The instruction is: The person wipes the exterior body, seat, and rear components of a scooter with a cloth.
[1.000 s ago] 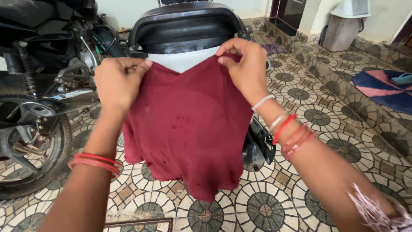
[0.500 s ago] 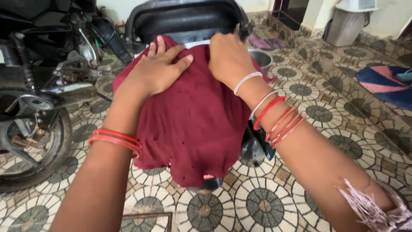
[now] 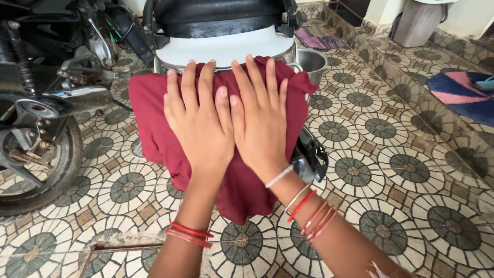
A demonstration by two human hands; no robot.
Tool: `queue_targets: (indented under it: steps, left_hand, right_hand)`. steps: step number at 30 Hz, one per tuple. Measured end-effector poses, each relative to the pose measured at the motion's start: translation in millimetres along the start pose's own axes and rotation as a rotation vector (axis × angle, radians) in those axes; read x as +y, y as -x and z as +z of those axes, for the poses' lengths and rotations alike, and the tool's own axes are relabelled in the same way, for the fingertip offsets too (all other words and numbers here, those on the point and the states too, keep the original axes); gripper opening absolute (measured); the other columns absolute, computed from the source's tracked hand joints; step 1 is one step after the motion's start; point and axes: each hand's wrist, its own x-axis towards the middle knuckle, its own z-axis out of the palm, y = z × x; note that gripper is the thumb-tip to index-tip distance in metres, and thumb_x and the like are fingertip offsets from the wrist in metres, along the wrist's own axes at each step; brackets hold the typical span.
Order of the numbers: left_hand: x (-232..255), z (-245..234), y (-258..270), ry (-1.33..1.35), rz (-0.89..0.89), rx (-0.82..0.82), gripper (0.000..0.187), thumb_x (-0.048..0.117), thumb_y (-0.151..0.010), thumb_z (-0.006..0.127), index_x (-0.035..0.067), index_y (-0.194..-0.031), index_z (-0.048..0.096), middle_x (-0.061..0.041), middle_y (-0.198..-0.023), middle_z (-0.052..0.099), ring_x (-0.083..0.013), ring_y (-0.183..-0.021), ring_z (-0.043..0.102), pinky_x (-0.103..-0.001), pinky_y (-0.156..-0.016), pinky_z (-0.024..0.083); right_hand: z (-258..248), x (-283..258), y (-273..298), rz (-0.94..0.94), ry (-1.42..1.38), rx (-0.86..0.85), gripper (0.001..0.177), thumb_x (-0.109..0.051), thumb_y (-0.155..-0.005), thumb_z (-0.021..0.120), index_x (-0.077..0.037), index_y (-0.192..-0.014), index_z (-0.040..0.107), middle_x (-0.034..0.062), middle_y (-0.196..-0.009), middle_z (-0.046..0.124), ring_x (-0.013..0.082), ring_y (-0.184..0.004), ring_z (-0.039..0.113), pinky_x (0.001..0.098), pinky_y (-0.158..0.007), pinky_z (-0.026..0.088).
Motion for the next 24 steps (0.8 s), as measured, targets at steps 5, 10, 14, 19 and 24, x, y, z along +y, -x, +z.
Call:
queue_targets:
  steps: [5, 10, 14, 19, 24]
  left_hand:
    - [8.5, -12.1, 32.6, -0.025, -0.123, -0.092, 0.053, 0.039, -0.108, 0.049, 0.022, -0.159, 0.047, -0.016, -0.17, 0.027, -0.0506, -0.156, 0.015, -0.07, -0.122, 0.018]
    - [4.4, -11.7, 55.4, -0.071, -0.139, -0.114, 0.053, 0.041, -0.108, 0.049, 0.031, -0.159, 0.047, -0.013, -0.174, 0.019, -0.0527, -0.159, 0.012, -0.072, -0.124, 0.018]
    - [-5.0, -15.1, 39.8, -0.108, -0.03, -0.146, 0.054, 0.042, -0.108, 0.05, 0.032, -0.161, 0.046, -0.017, -0.174, 0.017, -0.0579, -0.156, 0.01, -0.075, -0.121, 0.016]
    - [-19.5, -3.5, -8.4, -0.165, -0.038, -0.142, 0.055, 0.049, -0.106, 0.053, 0.033, -0.159, 0.047, -0.012, -0.169, 0.027, -0.0561, -0.151, 0.018, -0.078, -0.115, 0.018]
    - [-27.7, -3.5, -8.7, -0.105, 0.043, -0.146, 0.051, 0.048, -0.111, 0.057, 0.037, -0.16, 0.048, -0.001, -0.17, 0.034, -0.0502, -0.158, 0.022, -0.073, -0.125, 0.022]
  right_hand:
    - [-2.7, -1.7, 32.6, 0.036, -0.049, -0.02, 0.058, -0.031, -0.11, 0.04, -0.01, -0.164, 0.033, 0.0174, -0.171, 0.027, 0.0391, -0.162, 0.021, 0.0634, -0.129, 0.011]
    - [-1.7, 0.5, 54.0, 0.007, -0.003, -0.013, 0.06, -0.031, -0.11, 0.039, -0.01, -0.165, 0.03, 0.0207, -0.172, 0.023, 0.0468, -0.161, 0.018, 0.0644, -0.129, 0.013]
    - [-8.1, 5.8, 37.7, -0.051, 0.011, -0.077, 0.06, -0.033, -0.109, 0.04, -0.015, -0.165, 0.03, 0.0206, -0.172, 0.021, 0.0525, -0.159, 0.012, 0.0708, -0.124, 0.015]
    - [-4.6, 14.8, -16.0, -0.046, 0.101, -0.101, 0.054, -0.031, -0.109, 0.046, -0.025, -0.162, 0.04, 0.0091, -0.171, 0.027, 0.0521, -0.157, 0.009, 0.0805, -0.118, 0.011]
    - [-5.3, 21.9, -19.3, -0.095, 0.076, -0.102, 0.05, -0.029, -0.108, 0.052, -0.031, -0.158, 0.048, 0.0018, -0.171, 0.03, 0.0485, -0.159, 0.013, 0.0789, -0.122, 0.012]
